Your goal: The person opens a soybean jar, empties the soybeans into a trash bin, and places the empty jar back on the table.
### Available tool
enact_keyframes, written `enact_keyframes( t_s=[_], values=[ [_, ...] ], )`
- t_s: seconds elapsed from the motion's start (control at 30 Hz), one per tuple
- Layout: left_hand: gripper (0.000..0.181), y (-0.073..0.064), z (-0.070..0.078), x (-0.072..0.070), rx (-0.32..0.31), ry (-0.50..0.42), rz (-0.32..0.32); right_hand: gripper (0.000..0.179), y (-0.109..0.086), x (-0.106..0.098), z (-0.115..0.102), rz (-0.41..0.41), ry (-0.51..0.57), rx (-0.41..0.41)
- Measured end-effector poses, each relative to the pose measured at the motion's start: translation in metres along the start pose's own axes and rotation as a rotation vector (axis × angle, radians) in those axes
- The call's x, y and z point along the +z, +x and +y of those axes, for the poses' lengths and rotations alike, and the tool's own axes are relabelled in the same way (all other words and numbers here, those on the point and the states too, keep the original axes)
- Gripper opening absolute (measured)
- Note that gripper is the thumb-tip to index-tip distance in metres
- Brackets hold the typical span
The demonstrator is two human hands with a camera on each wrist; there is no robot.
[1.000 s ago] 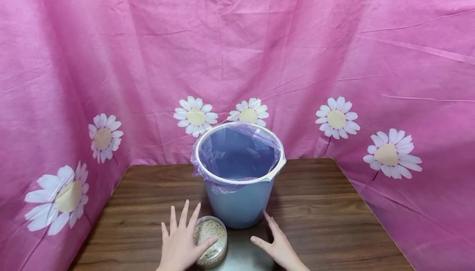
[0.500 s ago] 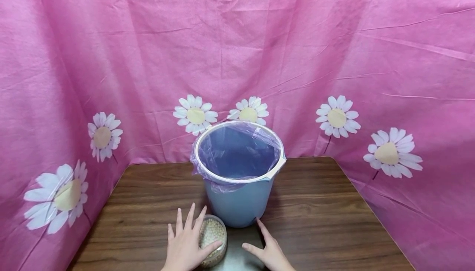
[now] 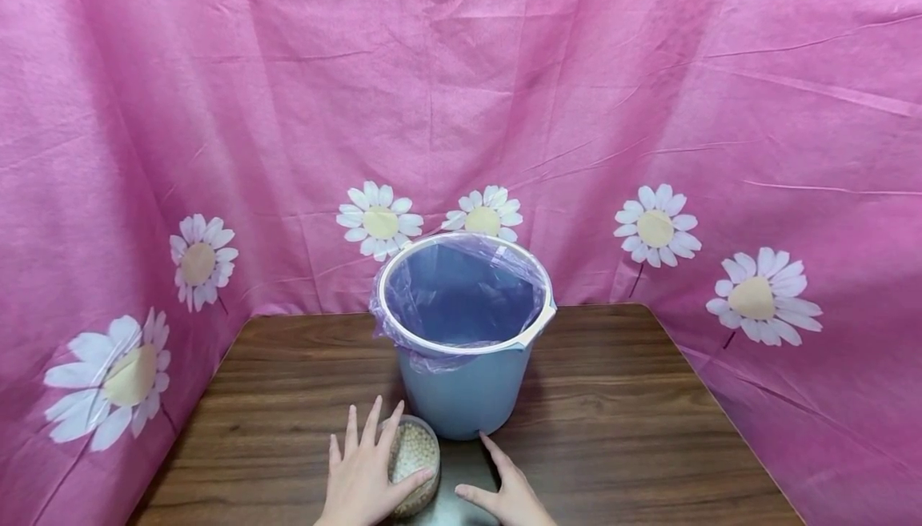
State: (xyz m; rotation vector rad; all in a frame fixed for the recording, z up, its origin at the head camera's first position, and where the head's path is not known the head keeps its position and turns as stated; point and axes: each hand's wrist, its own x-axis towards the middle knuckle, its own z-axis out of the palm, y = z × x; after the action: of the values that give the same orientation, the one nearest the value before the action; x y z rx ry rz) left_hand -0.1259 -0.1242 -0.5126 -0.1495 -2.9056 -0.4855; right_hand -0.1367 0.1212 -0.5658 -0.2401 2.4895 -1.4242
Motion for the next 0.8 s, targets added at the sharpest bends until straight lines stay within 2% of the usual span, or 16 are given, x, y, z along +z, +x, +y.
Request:
enact_keyframes(
  t_s=[0.3, 0.43, 0.8],
  values=[
    [0.099, 0.0, 0.0, 0.001, 0.019, -0.01, 0.018, 0.09, 0.001, 0.01, 0.004, -0.025, -0.123, -0.162],
    [0.1, -0.001, -0.001, 0.003, 0.035, -0.011, 0.025, 0.091, 0.002, 0.015, 0.001, -0.036, -0.133, -0.19],
    [0.103, -0.001, -0.001, 0.007, 0.031, -0.018, -0.03, 0.096, 0.011, 0.03, -0.002, -0.007, -0.189, -0.247]
  ],
)
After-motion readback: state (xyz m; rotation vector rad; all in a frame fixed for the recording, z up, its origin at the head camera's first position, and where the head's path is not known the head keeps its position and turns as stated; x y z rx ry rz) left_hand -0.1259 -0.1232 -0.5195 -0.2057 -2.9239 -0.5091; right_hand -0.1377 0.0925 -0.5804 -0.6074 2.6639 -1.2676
